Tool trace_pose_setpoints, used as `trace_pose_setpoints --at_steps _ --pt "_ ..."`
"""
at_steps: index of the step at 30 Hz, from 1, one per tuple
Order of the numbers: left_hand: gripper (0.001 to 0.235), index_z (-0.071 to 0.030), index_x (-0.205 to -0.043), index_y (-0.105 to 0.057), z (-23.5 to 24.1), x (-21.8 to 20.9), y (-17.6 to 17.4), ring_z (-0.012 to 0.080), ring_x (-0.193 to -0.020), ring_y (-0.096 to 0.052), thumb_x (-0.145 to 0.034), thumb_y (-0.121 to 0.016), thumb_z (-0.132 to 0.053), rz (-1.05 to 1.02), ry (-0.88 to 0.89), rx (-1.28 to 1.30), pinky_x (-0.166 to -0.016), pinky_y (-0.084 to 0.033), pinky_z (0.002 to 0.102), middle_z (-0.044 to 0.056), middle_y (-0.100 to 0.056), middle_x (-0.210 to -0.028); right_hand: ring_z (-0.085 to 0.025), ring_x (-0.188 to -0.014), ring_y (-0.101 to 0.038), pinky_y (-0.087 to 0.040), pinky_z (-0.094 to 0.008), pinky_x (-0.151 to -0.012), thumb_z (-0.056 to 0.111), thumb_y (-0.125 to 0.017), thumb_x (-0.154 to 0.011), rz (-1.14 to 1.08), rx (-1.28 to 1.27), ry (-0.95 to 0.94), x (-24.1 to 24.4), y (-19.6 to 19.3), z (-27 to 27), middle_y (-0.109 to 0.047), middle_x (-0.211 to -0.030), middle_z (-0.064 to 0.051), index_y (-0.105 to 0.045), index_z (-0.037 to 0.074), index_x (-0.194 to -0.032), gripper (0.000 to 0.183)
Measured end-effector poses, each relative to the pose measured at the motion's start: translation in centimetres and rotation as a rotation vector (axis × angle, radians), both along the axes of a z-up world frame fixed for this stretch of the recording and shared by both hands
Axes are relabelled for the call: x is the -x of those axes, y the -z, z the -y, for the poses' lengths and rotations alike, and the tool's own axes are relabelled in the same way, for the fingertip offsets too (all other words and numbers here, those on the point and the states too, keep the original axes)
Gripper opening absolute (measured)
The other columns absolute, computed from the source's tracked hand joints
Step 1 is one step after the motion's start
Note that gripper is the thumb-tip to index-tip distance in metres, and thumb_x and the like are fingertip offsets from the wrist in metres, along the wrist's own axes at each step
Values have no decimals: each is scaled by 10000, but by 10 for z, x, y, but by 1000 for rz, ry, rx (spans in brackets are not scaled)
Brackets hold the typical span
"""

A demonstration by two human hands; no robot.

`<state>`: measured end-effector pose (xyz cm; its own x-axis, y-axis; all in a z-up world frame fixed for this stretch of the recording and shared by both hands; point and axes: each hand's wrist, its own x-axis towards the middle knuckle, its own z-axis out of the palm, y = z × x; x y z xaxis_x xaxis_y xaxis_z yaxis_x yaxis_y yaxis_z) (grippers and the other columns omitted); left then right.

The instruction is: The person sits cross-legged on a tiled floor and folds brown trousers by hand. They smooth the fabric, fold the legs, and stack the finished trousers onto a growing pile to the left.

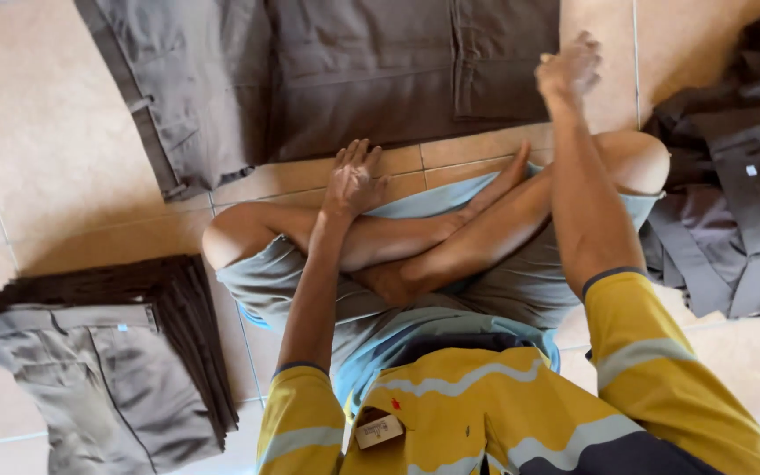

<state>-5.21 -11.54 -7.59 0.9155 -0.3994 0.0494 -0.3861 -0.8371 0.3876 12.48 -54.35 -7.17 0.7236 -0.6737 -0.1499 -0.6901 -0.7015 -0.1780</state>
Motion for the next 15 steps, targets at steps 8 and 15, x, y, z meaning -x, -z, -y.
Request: trace_pose_setpoints --at_steps 8,15 --pt "380 -7 -1280 -633 -21 -9 -13 418 -1191 -611 -949 -631 -193 90 -173 262 -1084 -443 510 243 -636 -1302 -315 -865 -635 -606 -425 -546 469 -789 -948 201 250 -694 52 -9 -166 -568 -1061 -152 -549 1 -1255 609" --pt "319 -20 -1231 -653 -20 -13 -18 353 -1106 -680 -921 -627 -88 81 -329 520 -983 -540 420 161 -690 -1207 -451 -811 -695 -586 -528 -673 117 -631 -842 252 -39 -662 17 31 -111 -675 -917 -216 -673 41 -1020 198"
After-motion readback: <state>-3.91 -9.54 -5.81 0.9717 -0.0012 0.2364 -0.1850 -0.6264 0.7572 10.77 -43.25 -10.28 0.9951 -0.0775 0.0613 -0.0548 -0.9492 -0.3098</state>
